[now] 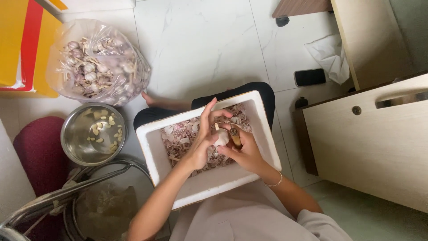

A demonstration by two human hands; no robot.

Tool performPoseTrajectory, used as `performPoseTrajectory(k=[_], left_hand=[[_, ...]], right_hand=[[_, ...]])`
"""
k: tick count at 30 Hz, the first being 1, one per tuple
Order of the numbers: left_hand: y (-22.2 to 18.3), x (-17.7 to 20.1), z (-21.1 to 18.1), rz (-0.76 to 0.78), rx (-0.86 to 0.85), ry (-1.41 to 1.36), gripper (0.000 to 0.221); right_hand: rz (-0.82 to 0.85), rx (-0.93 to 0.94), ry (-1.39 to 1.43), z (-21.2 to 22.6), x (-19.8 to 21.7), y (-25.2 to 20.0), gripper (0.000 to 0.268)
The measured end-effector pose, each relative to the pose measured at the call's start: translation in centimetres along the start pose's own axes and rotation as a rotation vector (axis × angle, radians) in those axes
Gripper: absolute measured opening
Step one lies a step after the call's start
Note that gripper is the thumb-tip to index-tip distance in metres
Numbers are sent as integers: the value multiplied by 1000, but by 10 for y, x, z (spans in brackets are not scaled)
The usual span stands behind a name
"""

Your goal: The person is sitting on the floor, breaking apart garlic bulbs and peeling the skin off individual cloves using their hands and a small knife.

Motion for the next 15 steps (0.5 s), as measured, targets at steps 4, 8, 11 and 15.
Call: performPoseTrajectory(k=[4, 8, 11, 15], left_hand=[[-2, 4, -2, -50, 13, 36, 81], [-30, 13, -47, -292, 68, 318, 65], [-96, 22, -82, -546, 136, 756, 31], [-191, 57, -54, -956, 595, 1492, 24]], right_hand=[[-7, 0, -5, 4, -5, 2, 56], [-42, -3, -51, 32, -19, 17, 52], [-52, -77, -178, 33, -11, 17, 55], [-62, -162, -264, 25, -5, 10, 65]])
Point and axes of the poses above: each hand's wrist, its own y-axis towards the middle knuckle, its own x-axis out of the back of the hand, z = x × y, the point moved 4 cm from there along y, towards the middle knuckle, and after that the axes turned 15 degrees about x, right-handed, at the moved point
